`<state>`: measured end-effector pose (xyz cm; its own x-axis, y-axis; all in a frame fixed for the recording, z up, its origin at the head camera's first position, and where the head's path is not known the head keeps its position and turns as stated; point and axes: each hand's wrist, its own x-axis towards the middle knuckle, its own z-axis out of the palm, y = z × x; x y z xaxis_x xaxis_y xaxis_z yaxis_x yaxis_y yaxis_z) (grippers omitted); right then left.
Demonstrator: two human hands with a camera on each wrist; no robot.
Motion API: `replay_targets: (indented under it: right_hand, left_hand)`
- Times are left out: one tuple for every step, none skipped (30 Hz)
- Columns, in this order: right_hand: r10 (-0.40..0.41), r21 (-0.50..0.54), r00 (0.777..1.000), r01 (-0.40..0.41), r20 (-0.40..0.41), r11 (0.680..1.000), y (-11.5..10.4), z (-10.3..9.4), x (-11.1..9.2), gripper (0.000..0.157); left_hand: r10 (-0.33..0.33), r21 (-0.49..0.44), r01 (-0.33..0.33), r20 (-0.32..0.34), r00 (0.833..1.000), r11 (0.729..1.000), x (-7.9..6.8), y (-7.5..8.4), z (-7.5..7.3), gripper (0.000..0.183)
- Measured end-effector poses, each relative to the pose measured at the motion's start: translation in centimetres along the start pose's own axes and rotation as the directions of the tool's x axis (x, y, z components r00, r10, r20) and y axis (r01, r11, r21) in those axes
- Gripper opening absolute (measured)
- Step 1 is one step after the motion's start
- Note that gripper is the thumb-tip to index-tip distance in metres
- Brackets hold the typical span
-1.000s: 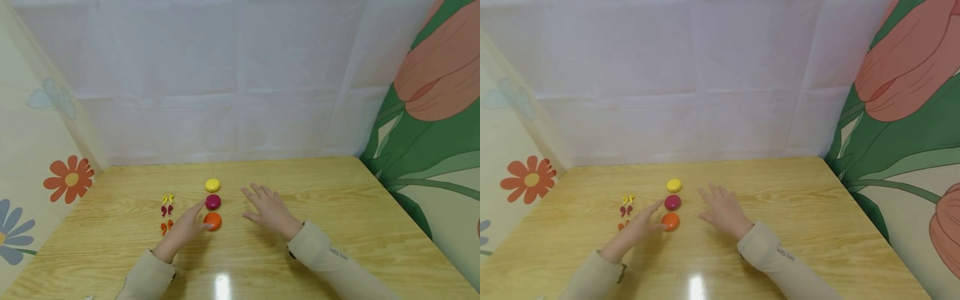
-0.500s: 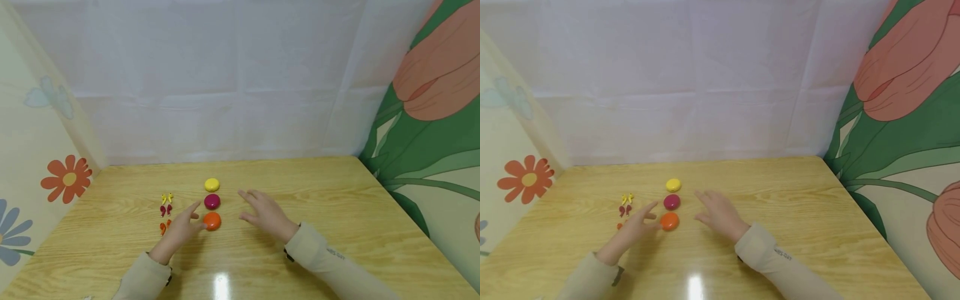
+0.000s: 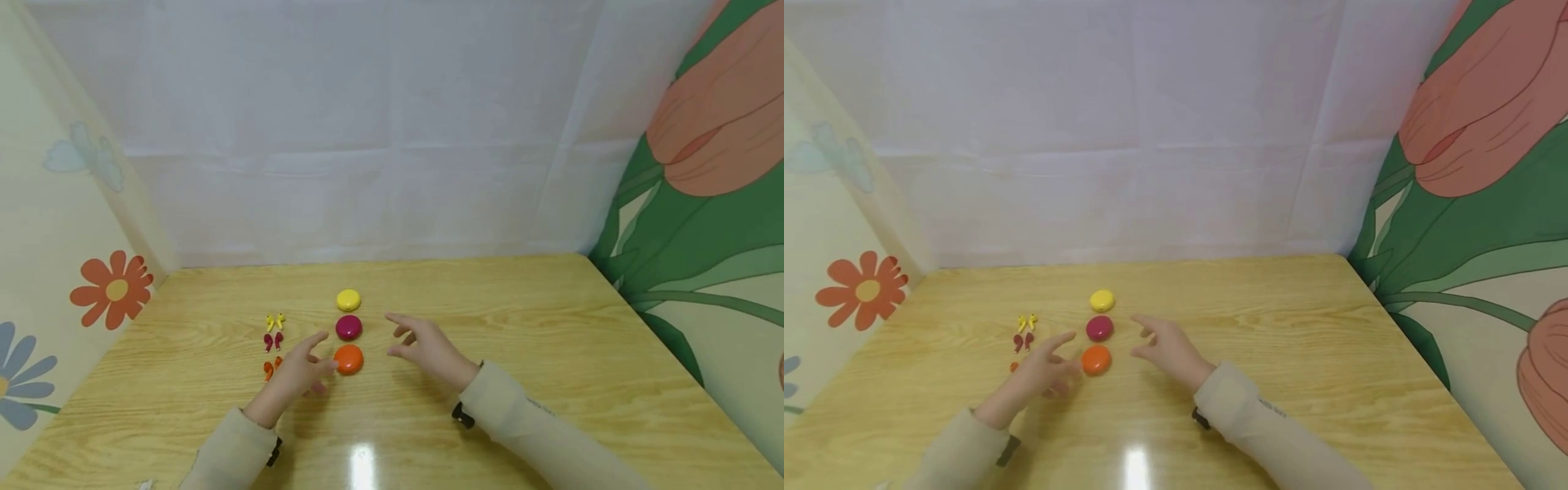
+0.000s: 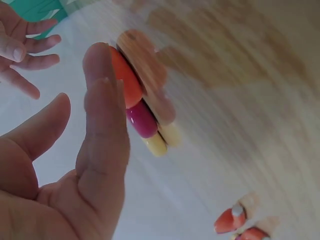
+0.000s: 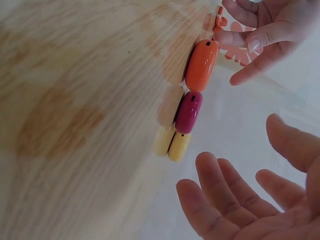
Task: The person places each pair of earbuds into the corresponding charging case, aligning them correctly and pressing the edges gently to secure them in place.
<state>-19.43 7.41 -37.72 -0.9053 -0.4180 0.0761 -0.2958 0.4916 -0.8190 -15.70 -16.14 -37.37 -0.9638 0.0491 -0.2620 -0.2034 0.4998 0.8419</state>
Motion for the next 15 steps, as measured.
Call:
replay_targets:
  right_hand:
    - [0.007, 0.010, 1.000, -0.007, 0.000, 1.000, 0.00, 0.00, 0.05, 0.057]
    - [0.006, 0.021, 1.000, -0.006, 0.000, 1.000, 0.03, 0.01, 0.08, 0.057]
    - [0.010, 0.035, 1.000, -0.010, 0.004, 0.999, 0.05, 0.03, 0.12, 0.056]
    - [0.012, 0.048, 1.000, -0.012, 0.008, 0.999, 0.05, 0.03, 0.14, 0.055]
    - [0.019, 0.068, 1.000, -0.020, 0.018, 0.997, 0.05, 0.04, 0.16, 0.054]
    - [0.034, 0.093, 0.999, -0.037, 0.032, 0.995, 0.03, 0.05, 0.18, 0.053]
    - [0.052, 0.122, 0.997, -0.058, 0.049, 0.991, 0.01, 0.06, 0.20, 0.052]
    - [0.070, 0.148, 0.995, -0.079, 0.066, 0.986, -0.02, 0.08, 0.23, 0.051]
    - [0.090, 0.171, 0.993, -0.103, 0.082, 0.980, -0.05, 0.09, 0.26, 0.051]
    - [0.108, 0.189, 0.989, -0.124, 0.097, 0.974, -0.08, 0.10, 0.28, 0.050]
    - [0.125, 0.206, 0.986, -0.146, 0.109, 0.968, -0.08, 0.14, 0.32, 0.050]
    - [0.133, 0.215, 0.984, -0.156, 0.117, 0.964, -0.07, 0.17, 0.35, 0.050]
    - [0.140, 0.219, 0.982, -0.164, 0.123, 0.962, -0.05, 0.21, 0.39, 0.050]
    - [0.144, 0.219, 0.982, -0.169, 0.126, 0.961, -0.02, 0.26, 0.44, 0.050]
    - [0.149, 0.220, 0.980, -0.175, 0.130, 0.960, 0.02, 0.30, 0.48, 0.050]
  left_hand:
    - [-0.005, -0.019, 0.005, 0.008, 1.000, 1.000, 0.03, -0.05, 0.02, 0.060]
    - [-0.011, -0.040, 0.012, 0.016, 1.000, 0.999, 0.06, -0.14, 0.02, 0.059]
    - [-0.019, -0.061, 0.021, 0.027, 0.999, 0.998, 0.12, -0.25, 0.03, 0.058]
    - [-0.028, -0.082, 0.031, 0.038, 0.999, 0.996, 0.17, -0.34, 0.04, 0.058]
    - [-0.038, -0.103, 0.042, 0.048, 0.998, 0.994, 0.21, -0.38, 0.05, 0.057]
    - [-0.049, -0.118, 0.057, 0.065, 0.997, 0.991, 0.30, -0.45, 0.04, 0.058]
    - [-0.061, -0.133, 0.070, 0.072, 0.996, 0.989, 0.35, -0.51, 0.06, 0.057]
    - [-0.070, -0.140, 0.080, 0.073, 0.995, 0.987, 0.38, -0.55, 0.08, 0.057]
    - [-0.076, -0.145, 0.086, 0.075, 0.994, 0.986, 0.44, -0.61, 0.11, 0.056]
    - [-0.081, -0.148, 0.091, 0.076, 0.994, 0.985, 0.44, -0.64, 0.13, 0.056]
    - [-0.083, -0.147, 0.093, 0.076, 0.994, 0.985, 0.43, -0.67, 0.16, 0.056]
    - [-0.085, -0.149, 0.096, 0.075, 0.994, 0.984, 0.42, -0.73, 0.20, 0.055]
    - [-0.091, -0.151, 0.099, 0.064, 0.994, 0.984, 0.34, -0.75, 0.27, 0.055]
    - [-0.095, -0.149, 0.103, 0.061, 0.994, 0.983, 0.28, -0.76, 0.30, 0.055]
    - [-0.104, -0.149, 0.112, 0.060, 0.993, 0.983, 0.24, -0.77, 0.33, 0.055]
